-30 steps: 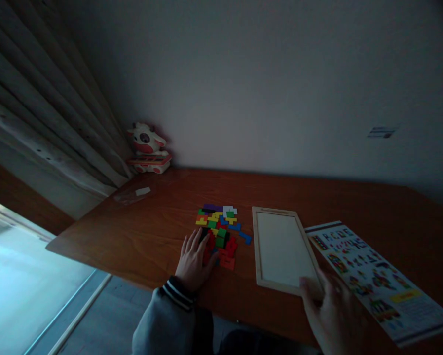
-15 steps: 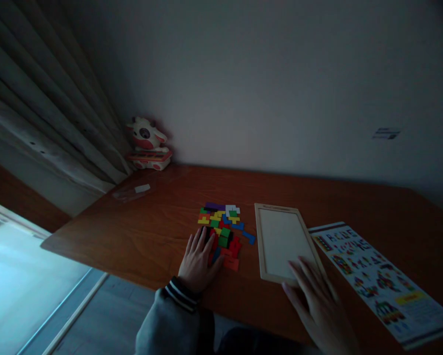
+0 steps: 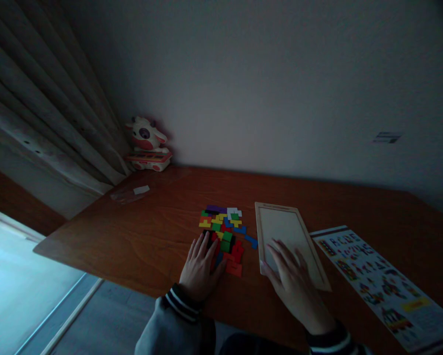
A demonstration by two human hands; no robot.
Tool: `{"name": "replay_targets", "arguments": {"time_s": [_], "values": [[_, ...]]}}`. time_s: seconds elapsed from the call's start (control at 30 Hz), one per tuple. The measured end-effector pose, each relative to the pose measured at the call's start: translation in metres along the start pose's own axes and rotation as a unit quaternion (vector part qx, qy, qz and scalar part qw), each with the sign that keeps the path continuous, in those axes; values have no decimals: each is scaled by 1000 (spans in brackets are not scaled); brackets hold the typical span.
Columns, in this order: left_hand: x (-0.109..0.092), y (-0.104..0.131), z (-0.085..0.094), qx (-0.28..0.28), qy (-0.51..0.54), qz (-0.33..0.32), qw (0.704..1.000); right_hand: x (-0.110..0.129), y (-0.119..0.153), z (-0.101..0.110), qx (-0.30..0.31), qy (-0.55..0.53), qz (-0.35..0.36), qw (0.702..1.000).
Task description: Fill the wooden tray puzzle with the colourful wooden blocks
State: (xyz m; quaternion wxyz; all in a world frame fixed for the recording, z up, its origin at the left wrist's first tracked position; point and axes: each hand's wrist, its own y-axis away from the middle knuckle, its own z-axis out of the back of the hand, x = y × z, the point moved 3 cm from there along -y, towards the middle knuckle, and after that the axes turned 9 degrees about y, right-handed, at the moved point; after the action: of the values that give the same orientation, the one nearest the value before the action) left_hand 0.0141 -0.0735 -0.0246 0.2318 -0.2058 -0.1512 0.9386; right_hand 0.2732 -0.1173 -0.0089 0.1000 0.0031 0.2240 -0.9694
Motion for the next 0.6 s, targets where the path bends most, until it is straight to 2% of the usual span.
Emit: {"name": "replay_targets", "arguments": {"time_s": [0.07,0.2,0.4,0.6], "values": [[0,0,0,2,-6,-2,1000,21,-15,-3,28,-18,27,999],[0,1,-1,10,-18,-4,1000,49,-31,-13,55,-33,33,997],[-1,1,0,17,-32,-1,999,70,-37,-19,87,-53,44,994],[1,-1,-1,22,-66,-3,998,84,-32,-28,96,-36,8,995]]}}
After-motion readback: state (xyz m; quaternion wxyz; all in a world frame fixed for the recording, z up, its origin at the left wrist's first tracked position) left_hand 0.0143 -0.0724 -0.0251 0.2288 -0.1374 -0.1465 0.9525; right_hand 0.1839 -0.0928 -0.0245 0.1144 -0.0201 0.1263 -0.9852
